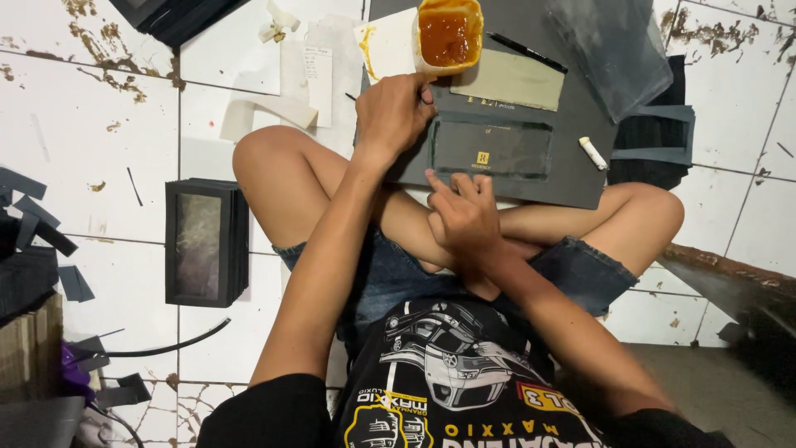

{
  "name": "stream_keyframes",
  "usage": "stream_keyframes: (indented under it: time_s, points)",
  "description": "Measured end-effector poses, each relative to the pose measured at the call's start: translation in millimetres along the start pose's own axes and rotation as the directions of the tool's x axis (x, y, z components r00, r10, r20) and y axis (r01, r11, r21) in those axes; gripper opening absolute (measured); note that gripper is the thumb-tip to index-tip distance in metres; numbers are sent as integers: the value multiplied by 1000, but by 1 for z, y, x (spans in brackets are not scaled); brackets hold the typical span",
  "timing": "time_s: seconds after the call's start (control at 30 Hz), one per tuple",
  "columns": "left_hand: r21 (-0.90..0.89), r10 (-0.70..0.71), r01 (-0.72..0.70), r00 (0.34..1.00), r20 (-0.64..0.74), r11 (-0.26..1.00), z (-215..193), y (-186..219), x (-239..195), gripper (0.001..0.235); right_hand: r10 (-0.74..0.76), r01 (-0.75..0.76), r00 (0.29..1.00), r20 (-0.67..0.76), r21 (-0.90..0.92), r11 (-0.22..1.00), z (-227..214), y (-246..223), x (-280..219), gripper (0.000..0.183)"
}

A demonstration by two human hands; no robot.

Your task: The person sits on the floor and assembles frames: they apply glue with a stick along the inner edge of a dark frame, lay a clear plastic sheet over the glued edge, press it down, then pick up another frame and repeat the gluing and sheet-fitting steps.

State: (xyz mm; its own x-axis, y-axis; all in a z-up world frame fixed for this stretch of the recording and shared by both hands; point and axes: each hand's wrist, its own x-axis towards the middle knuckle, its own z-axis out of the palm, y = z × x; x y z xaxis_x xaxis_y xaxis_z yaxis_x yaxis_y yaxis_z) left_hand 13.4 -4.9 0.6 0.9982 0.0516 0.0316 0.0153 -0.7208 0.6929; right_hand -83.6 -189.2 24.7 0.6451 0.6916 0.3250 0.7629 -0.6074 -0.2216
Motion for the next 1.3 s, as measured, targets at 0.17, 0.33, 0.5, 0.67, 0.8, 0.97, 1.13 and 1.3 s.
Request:
stream_keyframes:
  time_s: [0.17, 0.33, 0.5, 0.67, 0.8, 0.97, 1.13, 1.3]
  points:
    - [-23, -33, 34, 998, 52, 999, -2, 3, -1, 13, 193, -185, 975, -107, 83, 979, -2, -9, 2, 17]
    - [-10, -40, 40, 997, 65, 999, -2, 2, 0, 13, 170, -162, 981, -91, 95, 982, 5, -5, -7, 15]
    - [-30, -43, 46, 996, 74, 999, -2, 0, -1, 14, 263, -235, 957, -127, 198, 952, 2, 4, 6, 48]
    - [-2, -45, 45, 997, 56, 999, -3, 3, -3, 15, 303, -293, 948, -99, 104, 951, 25, 23, 29, 58]
    - [30, -125, 122, 957, 260, 992, -10, 5, 6, 14, 276, -286, 941, -196, -28, 958, 48, 45, 12, 24]
    - [19, -123, 122, 960, 251, 992, -11, 7, 6, 16, 370, -399, 909, -194, -139, 906, 21, 65, -10, 21]
    - [34, -124, 119, 959, 254, 992, -10, 9, 4, 17, 404, -445, 886, -226, -174, 878, 1, 93, -38, 16]
    - [55, -112, 100, 957, 266, 993, -14, 12, 4, 17, 442, -494, 855, -271, -170, 853, -9, 107, -50, 12]
